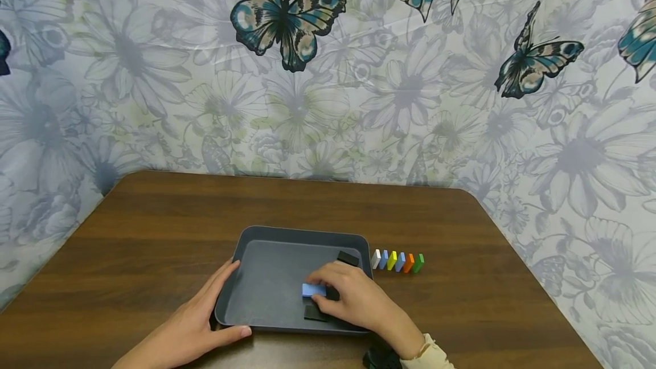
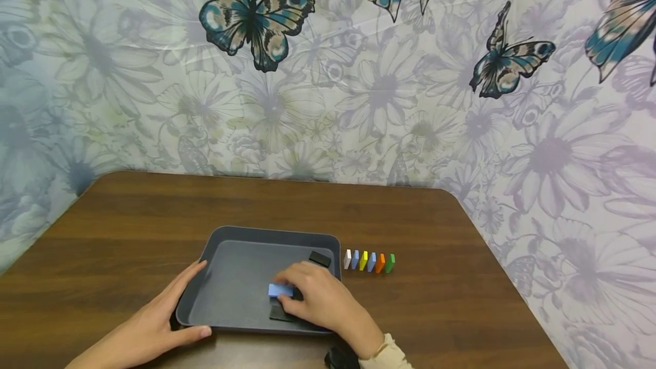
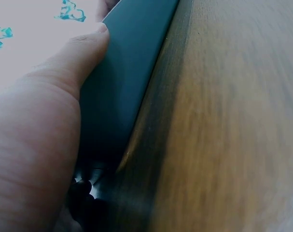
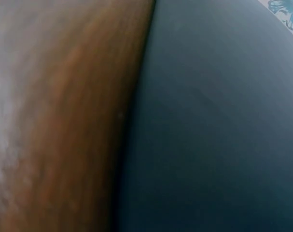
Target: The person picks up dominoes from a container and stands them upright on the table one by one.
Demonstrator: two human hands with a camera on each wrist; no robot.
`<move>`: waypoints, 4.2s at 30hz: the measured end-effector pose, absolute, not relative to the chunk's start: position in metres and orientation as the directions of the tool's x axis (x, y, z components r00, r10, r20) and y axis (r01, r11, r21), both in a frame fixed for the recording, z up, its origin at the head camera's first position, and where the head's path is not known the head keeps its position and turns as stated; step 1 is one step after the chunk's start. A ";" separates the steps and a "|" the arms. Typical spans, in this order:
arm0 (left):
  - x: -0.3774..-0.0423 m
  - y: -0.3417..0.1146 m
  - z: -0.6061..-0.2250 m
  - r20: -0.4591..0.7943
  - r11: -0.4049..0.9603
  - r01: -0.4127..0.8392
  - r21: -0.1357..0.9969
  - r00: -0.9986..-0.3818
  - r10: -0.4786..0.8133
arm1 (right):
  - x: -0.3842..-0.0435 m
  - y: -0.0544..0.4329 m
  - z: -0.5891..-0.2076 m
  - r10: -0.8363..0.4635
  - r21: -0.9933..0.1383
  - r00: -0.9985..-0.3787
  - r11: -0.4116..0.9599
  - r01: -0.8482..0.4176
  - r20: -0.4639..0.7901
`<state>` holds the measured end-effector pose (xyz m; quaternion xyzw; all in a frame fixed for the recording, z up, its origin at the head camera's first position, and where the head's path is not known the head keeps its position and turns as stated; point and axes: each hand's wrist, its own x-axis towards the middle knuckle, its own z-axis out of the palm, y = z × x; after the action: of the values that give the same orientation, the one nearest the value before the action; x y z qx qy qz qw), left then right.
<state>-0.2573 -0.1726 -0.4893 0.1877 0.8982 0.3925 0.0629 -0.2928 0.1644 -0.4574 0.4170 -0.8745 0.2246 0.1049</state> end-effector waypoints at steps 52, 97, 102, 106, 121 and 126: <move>-0.260 -0.173 -0.490 -0.012 0.608 0.254 0.752 -0.917 0.398 | -0.281 0.185 -0.452 -0.480 -0.458 -0.573 0.345 -0.819 0.664; -0.259 -0.172 -0.492 0.046 0.609 0.298 0.735 -0.918 0.394 | -0.273 0.224 -0.463 -0.370 -0.434 -0.579 0.406 -0.804 0.726; -0.261 -0.172 -0.491 -0.008 0.607 0.257 0.752 -0.917 0.398 | -0.273 0.227 -0.463 -0.368 -0.425 -0.565 0.396 -0.814 0.739; -0.262 -0.172 -0.491 -0.027 0.606 0.243 0.758 -0.916 0.401 | -0.273 0.231 -0.463 -0.363 -0.420 -0.568 0.410 -0.809 0.739; -0.261 -0.173 -0.490 -0.011 0.605 0.256 0.754 -0.916 0.402 | -0.274 0.252 -0.459 -0.327 -0.431 -0.606 0.471 -0.770 0.725; -0.261 -0.172 -0.489 0.017 0.607 0.279 0.744 -0.916 0.400 | -0.274 0.260 -0.456 -0.329 -0.440 -0.639 0.507 -0.741 0.696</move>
<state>-0.2606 -0.1715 -0.4888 0.1899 0.8933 0.4003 0.0755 -0.2735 0.2605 -0.4557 0.3248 -0.8237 0.3752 0.2743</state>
